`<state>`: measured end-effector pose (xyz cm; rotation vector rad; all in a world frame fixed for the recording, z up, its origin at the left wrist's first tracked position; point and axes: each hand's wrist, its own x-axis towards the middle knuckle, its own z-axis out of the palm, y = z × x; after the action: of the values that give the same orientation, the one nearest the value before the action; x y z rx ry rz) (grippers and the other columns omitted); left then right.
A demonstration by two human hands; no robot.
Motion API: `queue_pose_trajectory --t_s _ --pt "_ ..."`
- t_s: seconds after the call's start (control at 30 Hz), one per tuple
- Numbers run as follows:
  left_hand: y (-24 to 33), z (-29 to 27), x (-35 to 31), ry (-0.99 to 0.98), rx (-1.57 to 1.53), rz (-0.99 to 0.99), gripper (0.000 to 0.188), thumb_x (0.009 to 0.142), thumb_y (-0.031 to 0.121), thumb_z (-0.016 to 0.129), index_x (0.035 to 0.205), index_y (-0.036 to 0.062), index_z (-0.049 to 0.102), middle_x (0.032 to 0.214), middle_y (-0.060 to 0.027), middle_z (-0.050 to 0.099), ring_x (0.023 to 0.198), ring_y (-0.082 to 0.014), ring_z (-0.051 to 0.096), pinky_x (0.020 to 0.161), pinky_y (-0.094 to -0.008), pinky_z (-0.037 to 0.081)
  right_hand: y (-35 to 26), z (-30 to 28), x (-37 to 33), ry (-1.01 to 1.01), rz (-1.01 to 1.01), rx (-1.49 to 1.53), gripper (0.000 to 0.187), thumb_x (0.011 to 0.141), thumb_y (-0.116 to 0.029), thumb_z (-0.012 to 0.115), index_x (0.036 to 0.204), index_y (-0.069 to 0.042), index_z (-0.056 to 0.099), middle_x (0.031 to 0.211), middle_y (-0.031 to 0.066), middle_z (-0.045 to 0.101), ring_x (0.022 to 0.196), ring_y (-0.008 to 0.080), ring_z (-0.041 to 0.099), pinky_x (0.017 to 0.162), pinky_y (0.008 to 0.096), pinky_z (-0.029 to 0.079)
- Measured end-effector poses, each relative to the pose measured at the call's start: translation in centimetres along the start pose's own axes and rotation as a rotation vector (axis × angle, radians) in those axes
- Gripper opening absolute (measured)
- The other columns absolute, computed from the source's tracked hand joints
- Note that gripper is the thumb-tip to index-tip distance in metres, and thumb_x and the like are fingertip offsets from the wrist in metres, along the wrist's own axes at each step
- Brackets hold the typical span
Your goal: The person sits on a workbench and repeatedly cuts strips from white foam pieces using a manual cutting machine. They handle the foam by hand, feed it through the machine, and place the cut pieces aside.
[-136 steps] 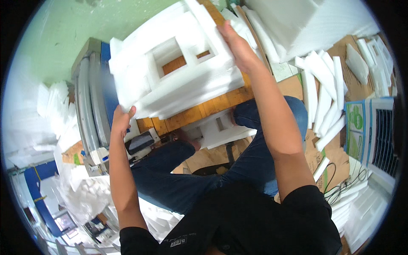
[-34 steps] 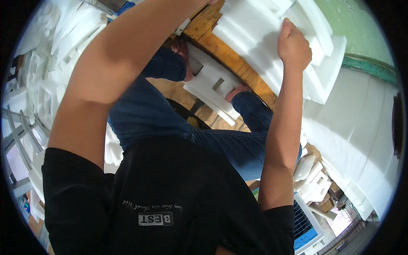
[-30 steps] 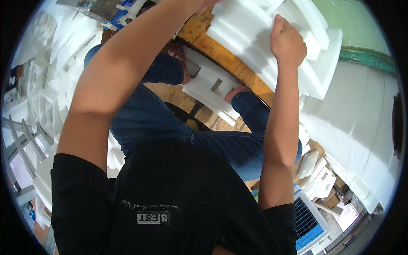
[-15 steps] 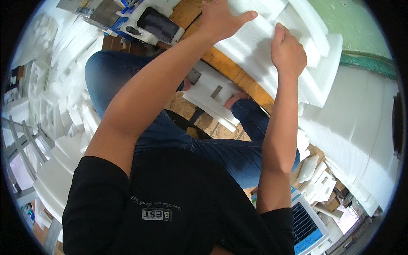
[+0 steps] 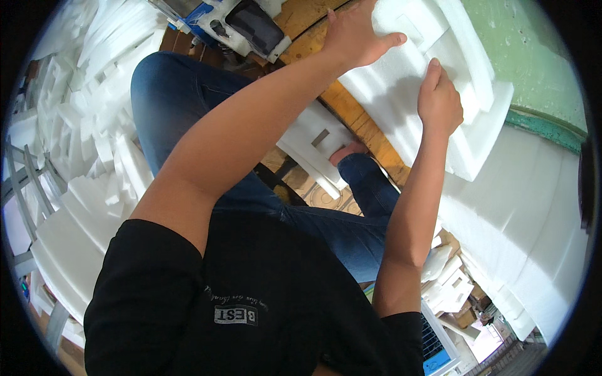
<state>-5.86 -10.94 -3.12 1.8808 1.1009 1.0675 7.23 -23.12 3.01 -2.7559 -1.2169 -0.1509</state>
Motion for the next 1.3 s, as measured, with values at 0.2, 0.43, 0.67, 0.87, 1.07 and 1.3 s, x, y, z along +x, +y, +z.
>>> queue_pose_trajectory --t_s 0.2,0.43,0.67,0.87,1.07,1.3 --pt "-1.0 0.4 -0.3 -0.021 0.021 0.004 0.084 0.082 0.049 0.082 0.143 -0.0008 0.053 0.129 -0.0236 0.068 0.122 -0.0365 0.064 0.106 -0.0459 0.046 0.4 0.6 0.1 0.096 -0.032 0.032 0.052 0.105 -0.050 0.038 0.114 -0.021 0.079 0.098 0.0195 0.076 0.094 0.0404 0.072 0.086 0.0513 0.056" --pt "0.4 -0.7 1.0 -0.158 -0.165 -0.024 0.082 0.082 0.039 0.084 0.144 -0.0031 0.050 0.132 -0.0233 0.065 0.121 -0.0349 0.064 0.105 -0.0437 0.049 2.8 1.9 -0.2 0.401 -0.262 0.348 0.043 0.092 -0.035 0.071 0.123 -0.005 0.071 0.131 0.0232 0.066 0.122 0.0413 0.061 0.106 0.0519 0.046" --pt "0.6 -1.0 1.0 -0.193 -0.060 -0.002 0.073 0.088 0.038 0.082 0.141 -0.0043 0.054 0.130 -0.0220 0.065 0.119 -0.0329 0.063 0.104 -0.0428 0.047 11.2 -1.0 -6.0 0.551 0.017 0.238 0.095 0.085 -0.045 0.077 0.154 0.006 0.036 0.160 0.0333 0.031 0.151 0.0483 0.028 0.124 0.0635 0.015" --pt "1.5 -1.5 1.2 -0.213 -0.021 -0.046 0.078 0.092 0.038 0.081 0.148 -0.0056 0.048 0.134 -0.0229 0.063 0.124 -0.0301 0.060 0.105 -0.0394 0.047 18.4 -0.4 -8.8 0.411 0.583 0.781 0.110 0.081 -0.047 0.087 0.152 0.016 0.031 0.145 0.0351 0.051 0.137 0.0400 0.052 0.116 0.0407 0.040" --pt "0.6 -1.2 1.3 -0.188 -0.133 -0.057 0.069 0.095 0.030 0.079 0.146 -0.0061 0.050 0.131 -0.0189 0.064 0.118 -0.0247 0.061 0.103 -0.0362 0.046 18.2 3.6 -7.7 0.488 0.520 1.265 0.095 0.085 -0.035 0.087 0.153 0.010 0.039 0.139 0.0270 0.058 0.129 0.0286 0.058 0.111 0.0389 0.045" --pt "1.3 -0.7 0.8 -0.217 -0.193 -0.056 0.054 0.100 0.021 0.073 0.142 -0.0060 0.053 0.126 -0.0148 0.066 0.112 -0.0195 0.060 0.102 -0.0336 0.045 18.7 3.3 -7.6 0.470 0.585 1.194 0.099 0.075 -0.052 0.090 0.143 0.009 0.052 0.125 0.0303 0.068 0.120 0.0358 0.067 0.104 0.0417 0.050"
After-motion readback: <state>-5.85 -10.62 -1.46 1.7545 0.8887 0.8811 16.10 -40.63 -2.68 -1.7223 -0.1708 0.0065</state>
